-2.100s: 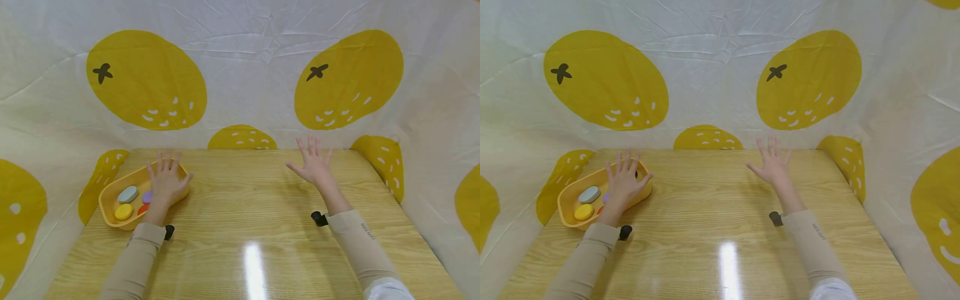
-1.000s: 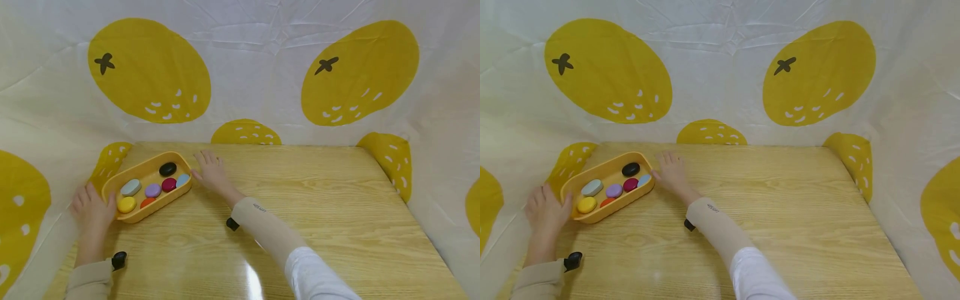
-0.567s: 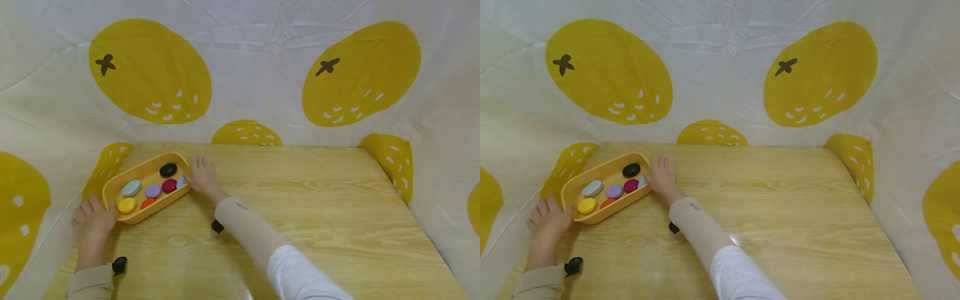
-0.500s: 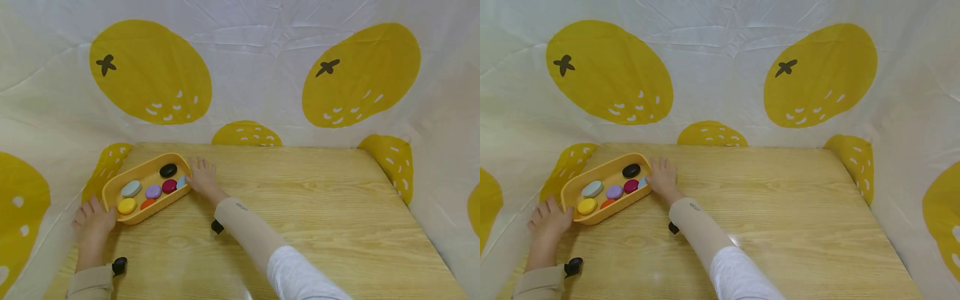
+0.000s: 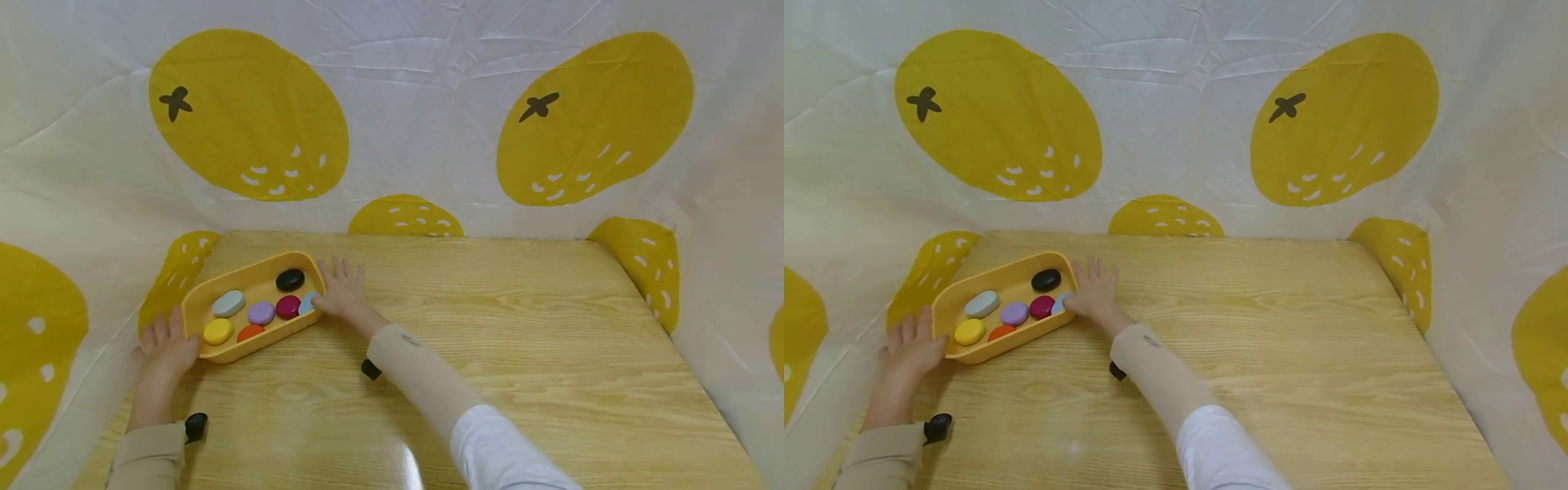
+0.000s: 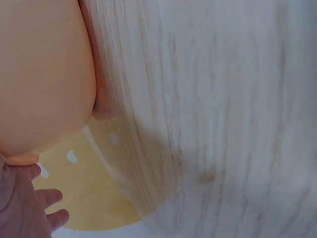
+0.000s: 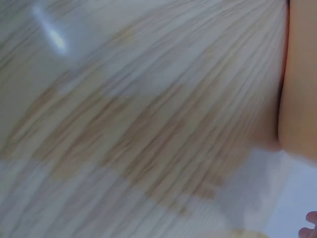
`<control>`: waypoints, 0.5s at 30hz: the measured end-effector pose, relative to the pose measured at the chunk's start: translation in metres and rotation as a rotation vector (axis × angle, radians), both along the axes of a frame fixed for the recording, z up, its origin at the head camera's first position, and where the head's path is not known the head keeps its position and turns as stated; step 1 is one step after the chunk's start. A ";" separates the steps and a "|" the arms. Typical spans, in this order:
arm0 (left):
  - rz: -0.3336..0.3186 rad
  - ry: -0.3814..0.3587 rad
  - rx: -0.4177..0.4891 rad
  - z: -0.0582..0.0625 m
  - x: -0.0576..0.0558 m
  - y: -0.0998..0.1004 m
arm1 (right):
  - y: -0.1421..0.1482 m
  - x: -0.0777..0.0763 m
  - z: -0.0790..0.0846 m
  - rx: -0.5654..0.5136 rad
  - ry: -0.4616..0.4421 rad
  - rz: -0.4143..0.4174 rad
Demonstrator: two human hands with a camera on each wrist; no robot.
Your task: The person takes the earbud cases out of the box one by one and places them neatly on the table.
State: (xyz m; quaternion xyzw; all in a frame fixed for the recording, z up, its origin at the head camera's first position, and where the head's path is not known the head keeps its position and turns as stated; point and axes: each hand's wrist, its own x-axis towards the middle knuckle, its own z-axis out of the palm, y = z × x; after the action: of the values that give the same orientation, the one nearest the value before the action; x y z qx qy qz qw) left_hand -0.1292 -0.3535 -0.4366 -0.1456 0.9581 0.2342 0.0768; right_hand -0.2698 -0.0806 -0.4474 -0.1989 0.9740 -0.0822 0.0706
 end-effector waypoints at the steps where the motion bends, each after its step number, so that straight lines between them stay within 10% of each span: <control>1: -0.007 0.002 0.001 0.000 -0.001 0.000 | 0.003 0.002 0.000 0.002 -0.003 0.007; 15: -0.151 0.032 -0.062 -0.004 -0.015 0.017 | 0.043 0.038 0.003 0.009 0.000 -0.024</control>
State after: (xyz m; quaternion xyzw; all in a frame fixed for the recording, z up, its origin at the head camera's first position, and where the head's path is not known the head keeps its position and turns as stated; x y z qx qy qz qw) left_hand -0.1438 -0.3361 -0.4409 -0.0715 0.9743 0.2004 0.0742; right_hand -0.2322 -0.0375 -0.4448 -0.1866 0.9767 -0.0788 0.0706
